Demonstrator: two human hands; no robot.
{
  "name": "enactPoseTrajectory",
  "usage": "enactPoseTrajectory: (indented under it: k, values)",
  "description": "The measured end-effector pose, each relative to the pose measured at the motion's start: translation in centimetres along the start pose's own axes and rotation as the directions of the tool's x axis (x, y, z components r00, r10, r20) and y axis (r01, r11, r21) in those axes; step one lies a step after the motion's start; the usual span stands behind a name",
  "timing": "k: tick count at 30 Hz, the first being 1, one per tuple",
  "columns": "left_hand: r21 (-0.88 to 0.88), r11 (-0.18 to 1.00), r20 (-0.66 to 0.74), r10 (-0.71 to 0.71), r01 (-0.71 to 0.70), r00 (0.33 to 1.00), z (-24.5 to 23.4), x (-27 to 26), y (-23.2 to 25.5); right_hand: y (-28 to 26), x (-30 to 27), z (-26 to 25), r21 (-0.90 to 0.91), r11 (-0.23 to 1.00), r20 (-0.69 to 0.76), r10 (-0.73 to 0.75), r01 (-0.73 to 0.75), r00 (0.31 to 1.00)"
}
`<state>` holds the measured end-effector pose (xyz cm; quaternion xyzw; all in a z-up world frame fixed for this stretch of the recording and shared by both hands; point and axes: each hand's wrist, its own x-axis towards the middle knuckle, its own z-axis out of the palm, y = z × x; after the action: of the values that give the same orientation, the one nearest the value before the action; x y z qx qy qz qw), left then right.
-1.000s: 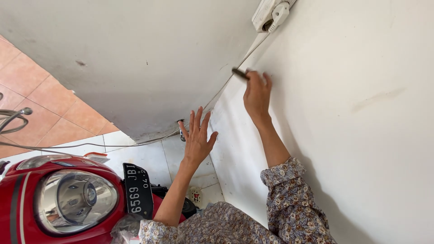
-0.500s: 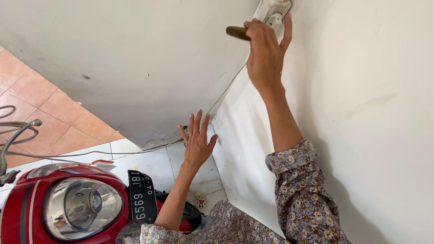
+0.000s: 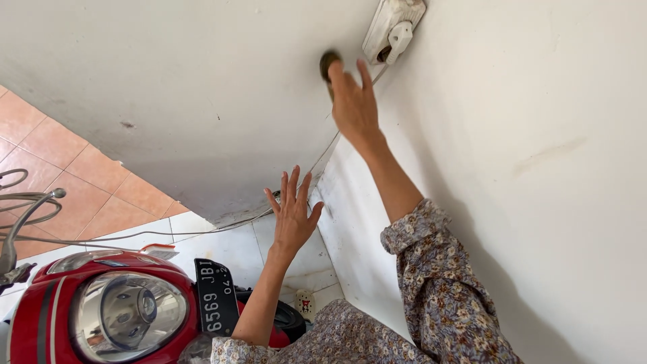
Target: Sanding walls and a door surface with a sanding sponge.
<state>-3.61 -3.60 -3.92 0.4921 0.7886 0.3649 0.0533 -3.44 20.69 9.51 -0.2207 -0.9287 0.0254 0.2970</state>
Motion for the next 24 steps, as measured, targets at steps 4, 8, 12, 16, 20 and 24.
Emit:
enactPoseTrajectory:
  k: [4, 8, 12, 16, 20, 24]
  values:
    - [0.006, 1.0, 0.01, -0.027, 0.027, 1.0, -0.6, -0.4, -0.4, -1.9, -5.1, 0.2, -0.008, 0.999, -0.047, -0.033, 0.032, 0.998]
    - [0.018, 0.999, 0.015, -0.046, 0.046, 0.999, -0.5, -0.7, -1.0, -1.7, -5.6, 0.0, 0.035, 0.99, -0.434, -0.108, 0.137, 0.895]
    - [0.025, 0.999, 0.011, -0.021, 0.021, 1.0, 0.4, -0.6, -0.9, -2.2, 0.4, -4.2, -0.091, 0.953, -0.722, -0.263, 0.289, 0.64]
    - [0.031, 0.999, 0.026, -0.01, 0.01, 1.0, 1.2, -0.7, -0.6, -2.0, 5.7, -2.4, 0.016, 0.994, -0.691, -0.069, 0.11, 0.72]
    - [0.036, 0.999, 0.023, -0.02, 0.019, 1.0, 0.7, -0.6, -1.1, -1.7, 7.3, 0.1, 0.042, 0.998, -0.619, 0.054, -0.036, 0.783]
    - [0.054, 0.997, 0.028, -0.056, 0.055, 0.998, -0.2, -0.7, -1.3, -1.3, 6.0, 1.1, 0.11, 0.99, -0.554, 0.131, -0.084, 0.822]
